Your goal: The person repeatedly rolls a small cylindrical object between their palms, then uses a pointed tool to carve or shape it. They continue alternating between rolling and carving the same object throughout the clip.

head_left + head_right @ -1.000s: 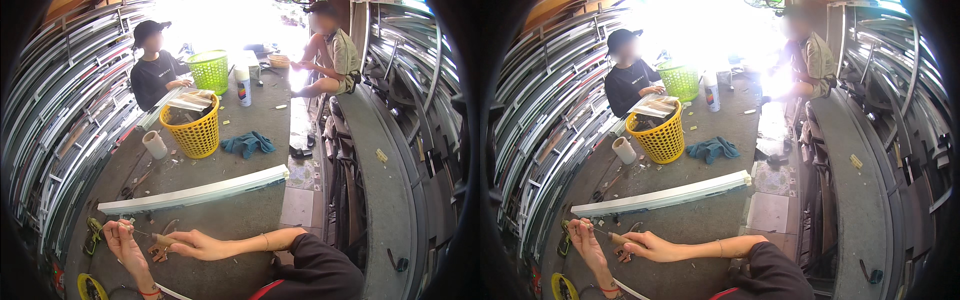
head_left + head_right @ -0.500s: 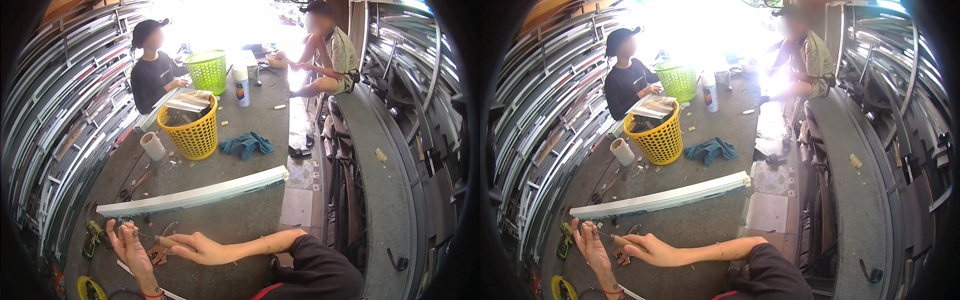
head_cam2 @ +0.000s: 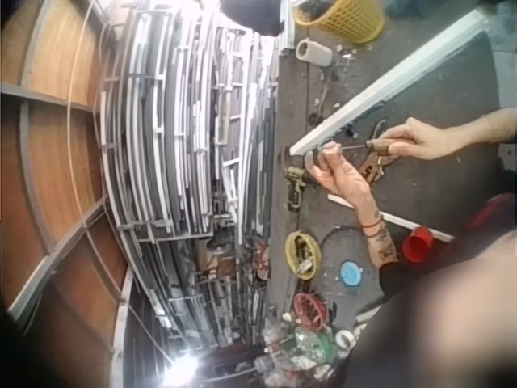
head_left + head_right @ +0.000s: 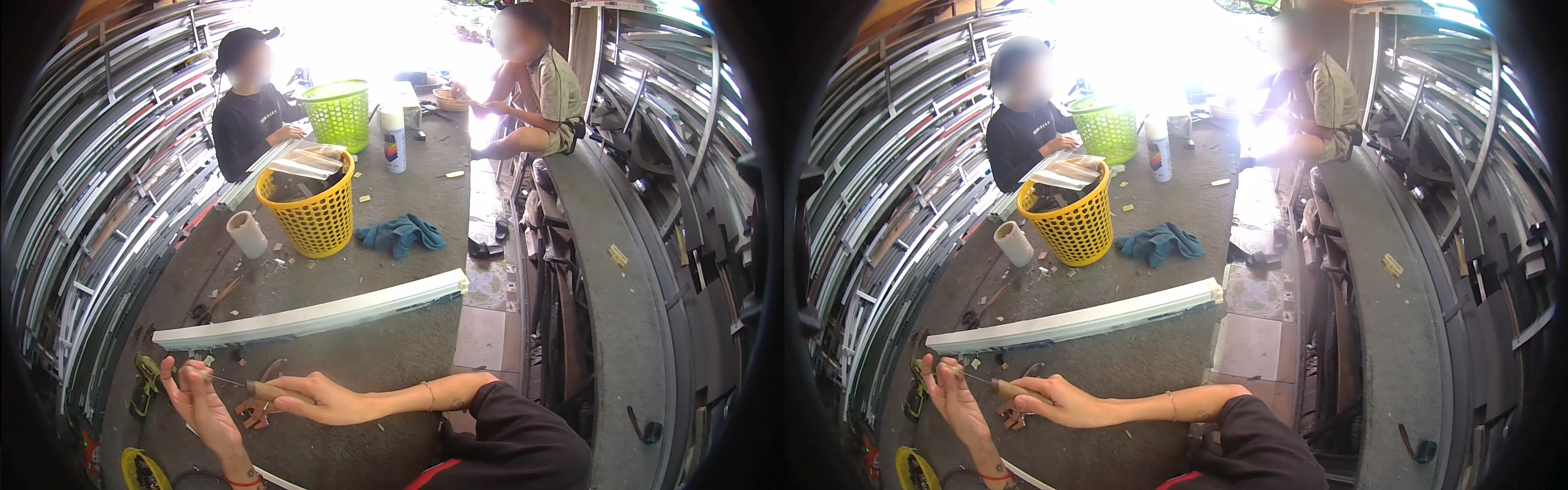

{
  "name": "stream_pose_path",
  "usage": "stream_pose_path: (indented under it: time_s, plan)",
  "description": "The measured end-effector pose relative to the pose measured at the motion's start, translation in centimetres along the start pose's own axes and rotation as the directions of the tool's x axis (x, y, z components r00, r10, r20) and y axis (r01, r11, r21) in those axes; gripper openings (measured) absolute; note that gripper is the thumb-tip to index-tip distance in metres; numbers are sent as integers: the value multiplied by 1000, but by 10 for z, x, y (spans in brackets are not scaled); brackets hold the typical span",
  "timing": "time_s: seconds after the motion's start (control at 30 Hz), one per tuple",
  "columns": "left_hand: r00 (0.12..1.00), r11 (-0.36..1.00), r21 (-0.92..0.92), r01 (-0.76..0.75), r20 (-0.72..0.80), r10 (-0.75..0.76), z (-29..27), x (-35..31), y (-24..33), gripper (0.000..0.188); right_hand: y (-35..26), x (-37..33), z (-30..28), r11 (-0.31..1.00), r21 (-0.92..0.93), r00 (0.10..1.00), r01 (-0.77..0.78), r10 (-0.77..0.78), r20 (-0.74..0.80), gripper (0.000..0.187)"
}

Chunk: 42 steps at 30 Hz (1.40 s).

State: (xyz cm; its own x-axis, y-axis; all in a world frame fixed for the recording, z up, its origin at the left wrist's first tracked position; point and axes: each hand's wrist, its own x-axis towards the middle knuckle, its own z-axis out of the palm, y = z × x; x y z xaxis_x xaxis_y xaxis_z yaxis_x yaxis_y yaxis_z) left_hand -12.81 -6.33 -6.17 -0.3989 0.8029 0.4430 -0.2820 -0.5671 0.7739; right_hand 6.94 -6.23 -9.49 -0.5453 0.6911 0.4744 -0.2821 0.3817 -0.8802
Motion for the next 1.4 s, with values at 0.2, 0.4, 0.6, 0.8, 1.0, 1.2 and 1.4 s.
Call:
stream_pose_path:
  time_s: [0.2,0.4,0.6,0.8,1.0,1.2,1.4]
  plan:
    - [958,975,-44,-219,-198,206,-53,38,43,35,2,-2,3,989,-129,998,66,-67,-4,36]
    - [934,949,-57,-311,-206,293,-69,33,54,28,10,0,7,962,-230,989,144,-149,-2,34]
    - [941,947,-102,-306,-187,284,-59,29,64,25,11,-1,6,949,-294,993,112,-101,52,34]
    - [985,933,-324,-157,17,172,-55,24,85,26,25,2,8,898,-426,993,115,-90,78,36]
    - [956,834,-550,34,260,133,-43,25,89,25,38,3,9,899,-426,995,102,-82,65,37]
    - [990,836,-541,-93,42,137,-40,18,87,26,40,3,6,875,-484,991,24,45,129,40]
    - [946,845,-526,-96,215,241,-47,14,90,20,42,3,8,838,-530,990,126,-75,118,39]
